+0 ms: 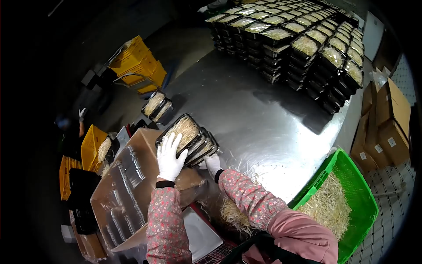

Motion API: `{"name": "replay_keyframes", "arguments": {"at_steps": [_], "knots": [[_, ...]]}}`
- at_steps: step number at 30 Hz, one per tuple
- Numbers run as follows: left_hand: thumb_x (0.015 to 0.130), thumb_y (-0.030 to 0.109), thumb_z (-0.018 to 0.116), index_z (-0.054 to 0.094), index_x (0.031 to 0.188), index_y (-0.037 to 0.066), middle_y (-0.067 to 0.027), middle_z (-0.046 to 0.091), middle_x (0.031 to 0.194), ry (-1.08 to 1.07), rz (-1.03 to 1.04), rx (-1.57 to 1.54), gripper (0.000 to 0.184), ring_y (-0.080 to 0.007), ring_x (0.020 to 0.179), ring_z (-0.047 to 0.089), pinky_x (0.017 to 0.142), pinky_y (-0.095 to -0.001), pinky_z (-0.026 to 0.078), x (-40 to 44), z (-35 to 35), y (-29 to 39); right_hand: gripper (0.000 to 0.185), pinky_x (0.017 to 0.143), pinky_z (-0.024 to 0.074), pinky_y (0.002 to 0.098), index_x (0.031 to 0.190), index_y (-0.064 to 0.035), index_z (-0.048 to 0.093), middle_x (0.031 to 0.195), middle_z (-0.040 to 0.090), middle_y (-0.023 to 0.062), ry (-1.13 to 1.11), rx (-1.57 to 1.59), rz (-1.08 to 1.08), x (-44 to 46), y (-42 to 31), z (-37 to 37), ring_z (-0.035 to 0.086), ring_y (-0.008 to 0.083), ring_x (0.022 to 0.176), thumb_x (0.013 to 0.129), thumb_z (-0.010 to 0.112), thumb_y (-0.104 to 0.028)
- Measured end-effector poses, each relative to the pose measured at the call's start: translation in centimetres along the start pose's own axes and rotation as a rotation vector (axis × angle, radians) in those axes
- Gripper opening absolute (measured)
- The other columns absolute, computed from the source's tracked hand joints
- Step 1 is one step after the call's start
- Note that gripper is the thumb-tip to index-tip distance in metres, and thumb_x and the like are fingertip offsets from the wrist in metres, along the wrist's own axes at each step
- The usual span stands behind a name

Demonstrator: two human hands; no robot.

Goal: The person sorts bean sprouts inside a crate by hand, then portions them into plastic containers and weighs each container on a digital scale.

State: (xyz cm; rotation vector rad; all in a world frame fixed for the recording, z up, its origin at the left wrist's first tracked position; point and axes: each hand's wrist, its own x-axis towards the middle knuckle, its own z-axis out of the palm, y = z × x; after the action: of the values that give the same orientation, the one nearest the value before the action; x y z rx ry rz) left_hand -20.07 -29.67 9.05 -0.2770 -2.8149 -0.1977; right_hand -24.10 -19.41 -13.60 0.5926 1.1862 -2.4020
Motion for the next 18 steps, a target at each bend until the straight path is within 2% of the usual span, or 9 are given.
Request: {"name": "replay_keyframes", "arguments": {"at_steps": [1,3,7,10,12,13,16,18], "knots": [[0.088,0.035,0.067,0.047,0.146,0.020,-0.0114,0.046,0.149,0.004,0.005,0.025,0.062,-0.0355,0.139,0.039,0.113,-0.0510,0.029,0.3,0.1,0.2,0.013,0.043,0.0550,0.0381,0.104,-0.0025,0.053,0.070,0.066,0.0131,-0.018,0.012,0.042,-0.1,-0.7,-0.5,0.067,0.0275,0.052,0.092,0.057,-0.005],[0.089,0.035,0.065,0.046,0.146,0.020,-0.0105,0.048,0.147,0.036,0.020,0.069,0.062,-0.0344,0.134,0.043,0.109,-0.0512,0.032,0.9,0.4,1.5,0.014,0.041,0.0524,0.0353,0.104,-0.0040,0.054,0.068,0.064,0.0106,-0.015,-0.054,-0.144,0.0,-2.0,-1.9,0.064,0.0234,0.048,0.090,0.055,-0.003],[0.090,0.039,0.058,0.040,0.149,0.012,-0.0175,0.046,0.145,0.054,0.038,0.206,0.067,-0.0399,0.129,0.044,0.101,-0.0538,0.038,3.0,2.4,6.5,0.014,0.040,0.0522,0.0334,0.097,-0.0051,0.052,0.071,0.061,0.0063,0.014,-0.137,-0.244,-0.4,-7.8,-6.4,0.061,0.0203,0.047,0.086,0.057,0.002],[0.089,0.039,0.057,0.036,0.150,0.009,-0.0192,0.043,0.148,0.041,0.052,0.178,0.071,-0.0421,0.130,0.043,0.101,-0.0584,0.036,5.4,4.1,12.1,0.016,0.040,0.0517,0.0328,0.091,-0.0076,0.049,0.072,0.059,0.0041,0.109,-0.031,-0.354,0.7,-10.6,-11.2,0.061,0.0186,0.054,0.085,0.061,0.001],[0.089,0.039,0.057,0.034,0.151,0.008,-0.0191,0.039,0.151,0.030,0.095,0.173,0.073,-0.0416,0.133,0.041,0.101,-0.0594,0.036,7.0,5.5,16.0,0.016,0.040,0.0513,0.0339,0.088,-0.0086,0.048,0.071,0.058,0.0033,0.192,-0.093,-0.388,1.2,-13.0,-15.2,0.060,0.0185,0.052,0.085,0.061,0.001],[0.089,0.039,0.057,0.034,0.151,0.008,-0.0193,0.039,0.151,0.027,0.137,0.097,0.074,-0.0414,0.133,0.041,0.101,-0.0595,0.036,8.1,6.7,17.6,0.012,0.033,0.0490,0.0314,0.094,-0.0062,0.047,0.063,0.058,0.0080,0.190,-0.002,-0.361,1.7,-14.0,-17.0,0.057,0.0195,0.040,0.090,0.058,-0.005],[0.088,0.042,0.058,0.034,0.151,0.007,-0.0202,0.039,0.151,-0.012,0.203,-0.040,0.076,-0.0396,0.132,0.042,0.098,-0.0579,0.037,10.5,7.4,23.1,0.015,0.035,0.0463,0.0319,0.089,-0.0075,0.047,0.063,0.056,0.0052,0.307,0.045,-0.491,0.9,-18.1,-21.7,0.055,0.0170,0.043,0.089,0.062,-0.005],[0.083,0.039,0.067,0.044,0.145,0.004,-0.0212,0.045,0.147,0.002,0.199,-0.020,0.074,-0.0378,0.133,0.041,0.106,-0.0524,0.034,11.6,6.5,26.7,0.016,0.036,0.0441,0.0310,0.088,-0.0080,0.048,0.064,0.056,0.0038,0.416,0.019,-0.565,1.0,-20.0,-24.9,0.053,0.0149,0.044,0.089,0.064,-0.006]]}}
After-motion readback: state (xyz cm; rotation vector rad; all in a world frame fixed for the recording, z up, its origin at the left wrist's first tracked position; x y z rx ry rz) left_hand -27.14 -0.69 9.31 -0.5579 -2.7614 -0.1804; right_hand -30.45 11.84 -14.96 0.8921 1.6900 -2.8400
